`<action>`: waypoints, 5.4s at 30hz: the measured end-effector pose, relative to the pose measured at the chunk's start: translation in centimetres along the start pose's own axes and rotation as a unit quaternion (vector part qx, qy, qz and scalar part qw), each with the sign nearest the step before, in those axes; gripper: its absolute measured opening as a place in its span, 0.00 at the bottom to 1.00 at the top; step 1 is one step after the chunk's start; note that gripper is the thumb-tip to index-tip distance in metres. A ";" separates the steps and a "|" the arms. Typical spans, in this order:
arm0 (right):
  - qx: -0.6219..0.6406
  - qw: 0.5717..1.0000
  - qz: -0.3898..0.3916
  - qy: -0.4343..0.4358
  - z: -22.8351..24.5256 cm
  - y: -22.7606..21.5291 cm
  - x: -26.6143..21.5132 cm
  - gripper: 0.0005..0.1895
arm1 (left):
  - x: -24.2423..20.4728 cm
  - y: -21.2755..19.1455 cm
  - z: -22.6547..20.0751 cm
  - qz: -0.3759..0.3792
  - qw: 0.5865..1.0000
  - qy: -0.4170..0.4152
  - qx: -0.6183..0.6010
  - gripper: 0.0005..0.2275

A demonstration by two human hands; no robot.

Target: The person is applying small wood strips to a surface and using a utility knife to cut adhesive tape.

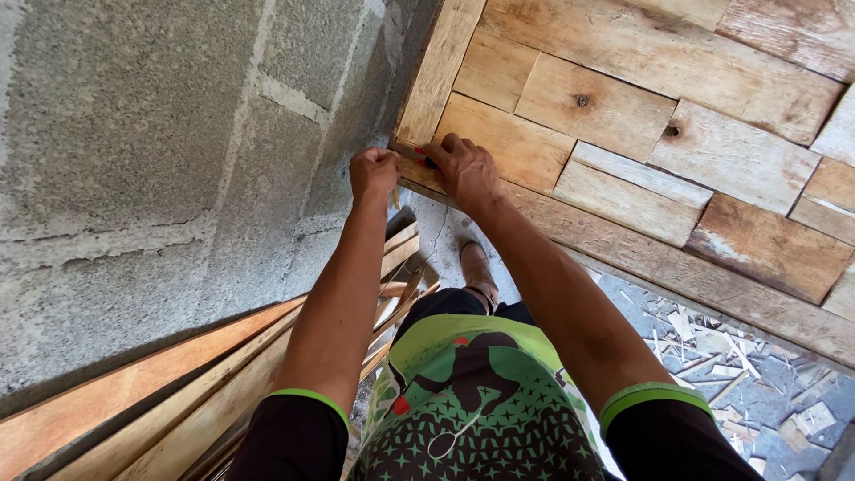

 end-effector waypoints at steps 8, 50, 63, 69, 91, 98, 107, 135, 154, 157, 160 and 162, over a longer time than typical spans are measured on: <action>-0.006 1.000 0.001 0.012 0.7 -0.1 0.3 0.18 | 0.1 0.2 0.4 -0.005 0.999 -0.015 -0.033 0.04; 0.075 0.959 -0.029 0.270 3.4 2.7 5.4 0.35 | -9.0 -0.7 7.7 -0.177 0.949 -0.091 -0.245 0.04; 0.386 0.916 -0.020 0.107 1.2 -8.5 -9.2 0.12 | -20.2 5.2 -4.6 0.155 0.937 0.166 -0.267 0.07; 0.414 0.898 -0.035 0.148 -0.2 -16.1 -15.5 0.12 | -26.8 9.3 -11.0 0.178 0.935 0.228 -0.204 0.07; 0.369 0.912 -0.058 0.171 -4.9 -30.5 -20.8 0.14 | -36.6 14.3 -25.6 0.063 0.949 0.310 0.001 0.08; 0.348 0.917 -0.057 0.186 -6.5 -31.8 -15.4 0.10 | -30.7 15.4 -28.1 0.069 0.961 0.269 -0.006 0.11; 0.241 0.960 -0.077 0.121 -10.2 -32.6 -3.4 0.12 | -16.3 20.1 -28.4 0.190 0.929 0.180 -0.261 0.03; 0.132 0.982 -0.112 0.081 -33.6 -26.0 34.5 0.18 | 22.8 24.2 -34.3 0.014 0.970 -0.005 -0.244 0.06; 0.088 0.957 -0.090 0.260 -34.3 -22.4 40.9 0.34 | 32.2 25.0 -39.0 0.054 0.957 -0.135 -0.251 0.08; 0.095 0.959 -0.103 0.247 -34.8 -22.1 41.3 0.37 | 34.5 25.4 -38.3 0.064 0.971 -0.098 -0.207 0.07; 0.090 0.960 -0.102 0.243 -35.1 -21.9 41.2 0.38 | 33.9 24.3 -39.6 0.056 0.973 -0.101 -0.199 0.08; 0.083 0.967 -0.107 0.215 -34.8 -21.7 40.9 0.38 | 31.1 21.7 -42.1 0.007 0.973 -0.142 -0.181 0.06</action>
Point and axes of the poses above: each hand's wrist, its own x-axis towards the middle knuckle, its own y-axis out of the palm, z = x × y, the point moved 3 cm from there along x, towards the middle knuckle, and after that the axes turned 13 degrees about x, right-handed, at the moved point
